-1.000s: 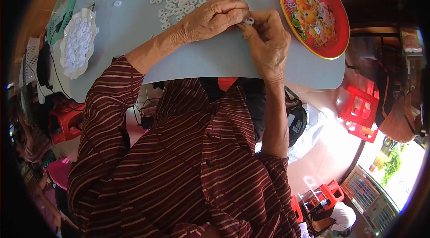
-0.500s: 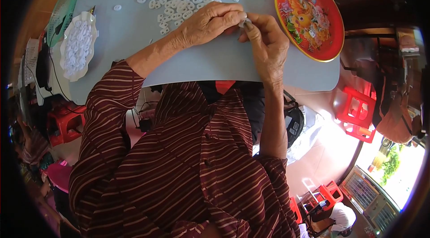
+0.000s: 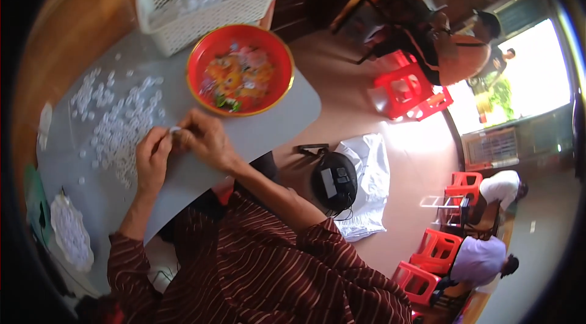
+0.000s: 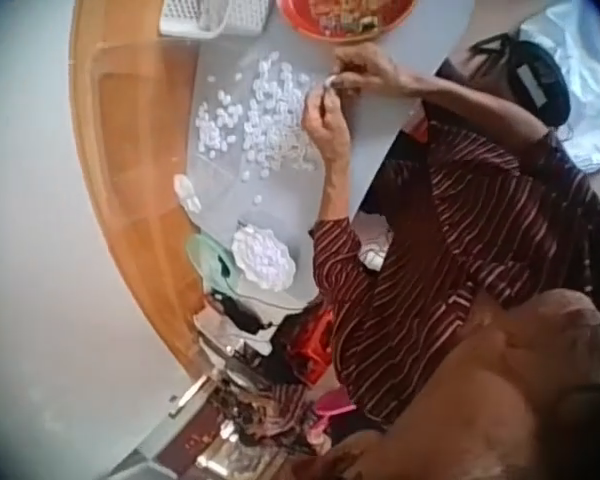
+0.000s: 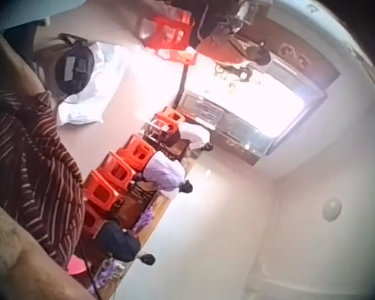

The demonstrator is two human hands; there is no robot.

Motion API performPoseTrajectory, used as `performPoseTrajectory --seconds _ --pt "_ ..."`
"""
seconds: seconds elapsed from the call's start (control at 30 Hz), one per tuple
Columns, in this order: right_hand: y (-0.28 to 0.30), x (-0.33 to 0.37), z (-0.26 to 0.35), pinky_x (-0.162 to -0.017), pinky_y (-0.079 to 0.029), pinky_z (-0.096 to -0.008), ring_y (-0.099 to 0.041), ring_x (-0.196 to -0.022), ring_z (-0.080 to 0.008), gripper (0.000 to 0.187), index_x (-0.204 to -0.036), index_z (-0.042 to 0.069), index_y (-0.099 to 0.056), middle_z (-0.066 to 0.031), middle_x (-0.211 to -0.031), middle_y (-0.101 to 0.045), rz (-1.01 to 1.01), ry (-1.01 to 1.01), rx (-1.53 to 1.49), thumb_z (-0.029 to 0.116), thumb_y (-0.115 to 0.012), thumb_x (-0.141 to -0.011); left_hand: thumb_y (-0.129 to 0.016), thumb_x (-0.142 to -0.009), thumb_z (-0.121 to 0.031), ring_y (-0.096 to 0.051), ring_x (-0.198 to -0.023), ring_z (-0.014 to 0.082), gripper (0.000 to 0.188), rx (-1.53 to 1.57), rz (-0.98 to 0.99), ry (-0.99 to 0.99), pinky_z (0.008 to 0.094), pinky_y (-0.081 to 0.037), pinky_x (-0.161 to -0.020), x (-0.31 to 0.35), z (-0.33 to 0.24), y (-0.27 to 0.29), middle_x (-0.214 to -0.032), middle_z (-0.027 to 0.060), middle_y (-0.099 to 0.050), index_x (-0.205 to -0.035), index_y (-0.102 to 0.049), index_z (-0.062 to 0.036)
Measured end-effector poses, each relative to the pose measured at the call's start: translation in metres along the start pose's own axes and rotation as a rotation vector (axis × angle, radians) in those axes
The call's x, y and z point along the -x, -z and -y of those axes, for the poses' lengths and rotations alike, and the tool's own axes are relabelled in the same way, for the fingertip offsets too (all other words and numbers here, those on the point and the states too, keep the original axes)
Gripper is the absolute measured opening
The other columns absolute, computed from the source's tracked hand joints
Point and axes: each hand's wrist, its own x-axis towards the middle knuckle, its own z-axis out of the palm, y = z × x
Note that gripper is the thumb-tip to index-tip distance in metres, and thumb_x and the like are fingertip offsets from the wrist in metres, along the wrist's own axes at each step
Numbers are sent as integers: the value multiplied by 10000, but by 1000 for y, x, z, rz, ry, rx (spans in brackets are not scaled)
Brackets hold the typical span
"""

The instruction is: Sorting or assembling small white plastic button pieces on a tabletop workspace.

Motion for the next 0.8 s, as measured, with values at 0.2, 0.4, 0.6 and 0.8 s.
performPoseTrajectory --seconds 0.2,0.4,0.6,0.8 --pt "-1 0 8 -554 -448 -227 -540 -621 -65 131 -817 -2 -491 -29 -664 -563 -35 -25 -80 74 -573 -884 -501 -905 -85 -411 -672 55 107 12 -38 -43 217 -376 -592 -1 3 -4 -722 -28 -476 -845 -528 0" --pt "0 0 10 -562 -437 -213 -517 -624 -51 141 -836 -1 -501 -12 -675 -547 -48 -48 -72 103 -570 -903 -515 -896 -73 -434 -615 84 86 -149 -36 -152 244 -383 -552 -4 -6 -7 -697 15 -488 -845 -524 -4" --pt "0 -2 2 -573 -437 -222 -511 -653 -46 104 -864 8 -519 -10 -729 -552 -65 -41 -62 89 -580 -885 -506 -880 -58 -485 -568 166 63 -252 2 -281 298 -406 -536 1 -18 -12 -664 83 -517 -858 -531 -4" --pt "-12 -10 2 -573 -441 -222 -502 -650 -56 85 -899 9 -523 -8 -722 -535 -26 -17 -120 19 -574 -831 -504 -864 -83 -477 -566 137 109 -186 -28 -116 293 -395 -522 17 -5 3 -629 74 -513 -825 -547 10"
